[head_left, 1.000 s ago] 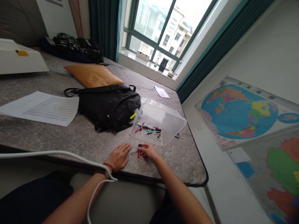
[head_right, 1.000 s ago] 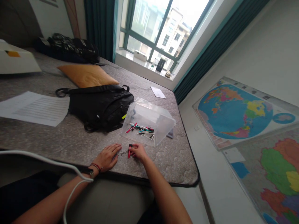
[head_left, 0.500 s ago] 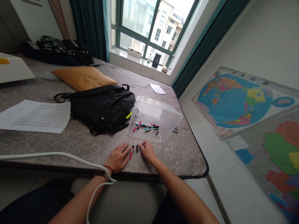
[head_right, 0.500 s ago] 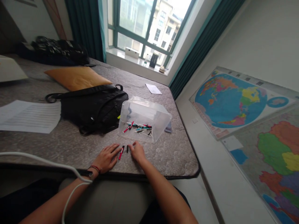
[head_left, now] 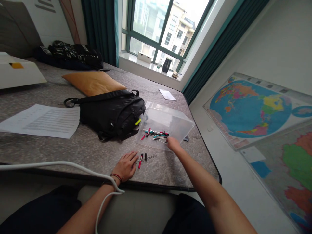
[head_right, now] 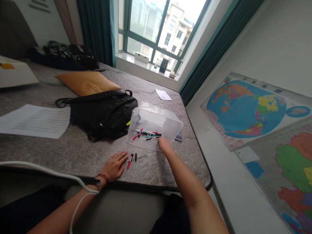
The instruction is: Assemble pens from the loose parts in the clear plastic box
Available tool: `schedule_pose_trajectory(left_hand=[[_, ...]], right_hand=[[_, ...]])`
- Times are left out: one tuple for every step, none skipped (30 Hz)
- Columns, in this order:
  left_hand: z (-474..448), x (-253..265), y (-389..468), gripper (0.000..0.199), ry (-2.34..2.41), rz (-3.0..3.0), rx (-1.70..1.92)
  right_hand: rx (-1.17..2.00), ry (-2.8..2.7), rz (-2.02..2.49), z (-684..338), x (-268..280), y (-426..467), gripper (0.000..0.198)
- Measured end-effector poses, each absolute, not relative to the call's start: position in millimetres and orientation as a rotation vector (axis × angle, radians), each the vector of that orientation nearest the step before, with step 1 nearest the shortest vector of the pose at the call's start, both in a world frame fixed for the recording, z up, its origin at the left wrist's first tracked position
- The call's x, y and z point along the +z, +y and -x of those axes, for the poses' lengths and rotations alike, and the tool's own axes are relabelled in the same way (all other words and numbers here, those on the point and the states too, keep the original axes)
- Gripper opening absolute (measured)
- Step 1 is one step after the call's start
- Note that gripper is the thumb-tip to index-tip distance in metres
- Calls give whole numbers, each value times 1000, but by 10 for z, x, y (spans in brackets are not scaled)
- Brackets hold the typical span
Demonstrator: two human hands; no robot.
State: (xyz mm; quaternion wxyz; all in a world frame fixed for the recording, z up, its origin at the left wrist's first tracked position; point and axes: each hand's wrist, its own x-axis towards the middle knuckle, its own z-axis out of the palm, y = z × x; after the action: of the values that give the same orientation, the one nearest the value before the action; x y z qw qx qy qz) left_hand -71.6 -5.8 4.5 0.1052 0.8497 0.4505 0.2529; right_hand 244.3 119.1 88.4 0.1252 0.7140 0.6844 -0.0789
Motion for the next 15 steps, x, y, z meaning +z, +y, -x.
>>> schedule_pose_trajectory(left_hand=[[717,44,-59,46,1329,-2503,742],[717,44,-60,46,1330,-2503,738],[718,43,-61,46,1330,-2501,738],[719,43,-61,46,1330,-2499,741],[719,43,-62,46,1330,-2496,745],[719,42,-62,46,1330,-2493,750],[718,42,-62,46,1330,-2492,749],[717,40,-63,46,1333,-2491,743],[716,38,-64,47,1338,-2492,732],[715,35,-65,47,1343,-2492,720],[715,32,-66,47,1349,-2491,707],[715,28,-67,48,1352,-2491,697],[715,23,-67,48,1353,-2489,691],[715,19,-66,49,1352,-2485,690],[716,15,-66,49,1348,-2480,692]], right_hand=[[-238,2011,-2048,-2421,871,1214,25],[-243,2025,-2023,-2399,855,1231,24],[-244,2035,-2005,-2380,837,1242,24],[-244,2041,-1993,-2366,819,1249,25],[-243,2044,-1985,-2357,803,1252,26],[-241,2044,-1981,-2353,790,1252,27],[-240,2042,-1978,-2354,780,1249,29],[-240,2042,-1975,-2358,773,1244,29],[-239,2044,-1972,-2365,770,1237,30],[-238,2050,-1968,-2372,769,1228,30],[-238,2058,-1963,-2379,770,1217,29],[-240,2067,-1956,-2383,773,1205,28],[-244,2077,-1947,-2384,778,1192,27],[-251,2085,-1939,-2379,786,1177,25],[-261,2093,-1930,-2369,796,1160,23]])
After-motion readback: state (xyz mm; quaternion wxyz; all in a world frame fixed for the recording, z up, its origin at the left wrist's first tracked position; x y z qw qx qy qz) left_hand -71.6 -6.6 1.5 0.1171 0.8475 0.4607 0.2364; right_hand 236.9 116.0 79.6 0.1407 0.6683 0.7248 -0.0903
